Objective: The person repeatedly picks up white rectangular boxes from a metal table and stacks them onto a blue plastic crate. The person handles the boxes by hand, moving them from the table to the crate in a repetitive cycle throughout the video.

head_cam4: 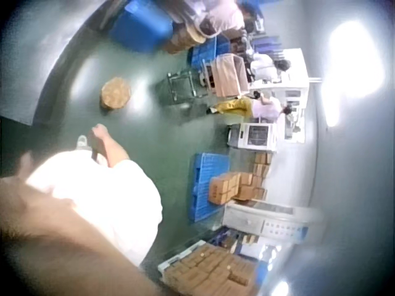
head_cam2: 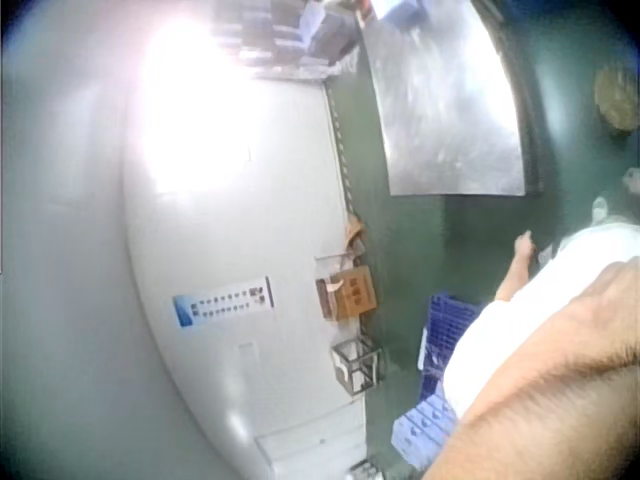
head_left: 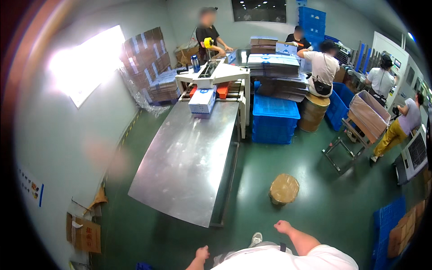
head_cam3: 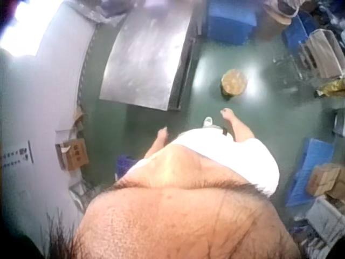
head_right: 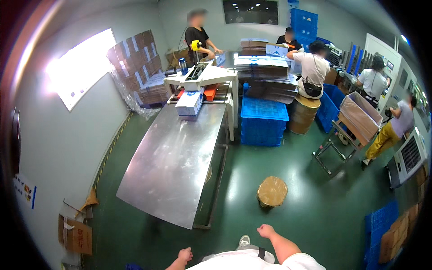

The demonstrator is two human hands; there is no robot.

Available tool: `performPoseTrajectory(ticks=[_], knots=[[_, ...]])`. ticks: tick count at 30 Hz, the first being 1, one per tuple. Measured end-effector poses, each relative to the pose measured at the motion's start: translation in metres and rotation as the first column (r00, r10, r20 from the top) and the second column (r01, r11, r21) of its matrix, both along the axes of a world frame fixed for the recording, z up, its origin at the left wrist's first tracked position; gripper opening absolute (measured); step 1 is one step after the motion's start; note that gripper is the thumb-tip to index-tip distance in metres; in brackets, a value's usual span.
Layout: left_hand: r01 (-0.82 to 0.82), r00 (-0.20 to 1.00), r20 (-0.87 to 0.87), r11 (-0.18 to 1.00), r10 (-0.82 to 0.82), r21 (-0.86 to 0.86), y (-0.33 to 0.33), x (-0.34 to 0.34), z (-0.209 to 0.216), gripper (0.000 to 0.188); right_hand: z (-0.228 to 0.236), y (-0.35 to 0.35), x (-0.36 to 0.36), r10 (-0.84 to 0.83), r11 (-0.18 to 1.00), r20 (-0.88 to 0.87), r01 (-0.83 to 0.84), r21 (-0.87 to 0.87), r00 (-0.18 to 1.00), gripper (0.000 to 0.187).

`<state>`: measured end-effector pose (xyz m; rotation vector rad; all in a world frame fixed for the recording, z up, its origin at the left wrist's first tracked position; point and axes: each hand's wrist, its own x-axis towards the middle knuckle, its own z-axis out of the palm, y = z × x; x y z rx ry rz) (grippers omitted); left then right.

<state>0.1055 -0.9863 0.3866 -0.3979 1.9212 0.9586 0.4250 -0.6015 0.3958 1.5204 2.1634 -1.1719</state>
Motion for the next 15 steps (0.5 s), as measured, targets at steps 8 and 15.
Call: performPoseTrajectory(ticks=[8, 15], knots=[[-0.048, 0.985, -0.169, 0.998, 0.042, -0.028, 0.093, -0.055, 0.002, 0.044, -0.020, 0.083, 0.024, 0.058, 0.998, 0.158, -0.056, -0.020, 0.986, 0.039], [-0.152, 0.981, 0.113, 0.988, 0.155, -0.033, 0.150, -0.083, 0.056, 0.030, -0.033, 0.073, 0.018, -0.077, 0.988, 0.151, 0.096, -0.122, 0.986, 0.040]])
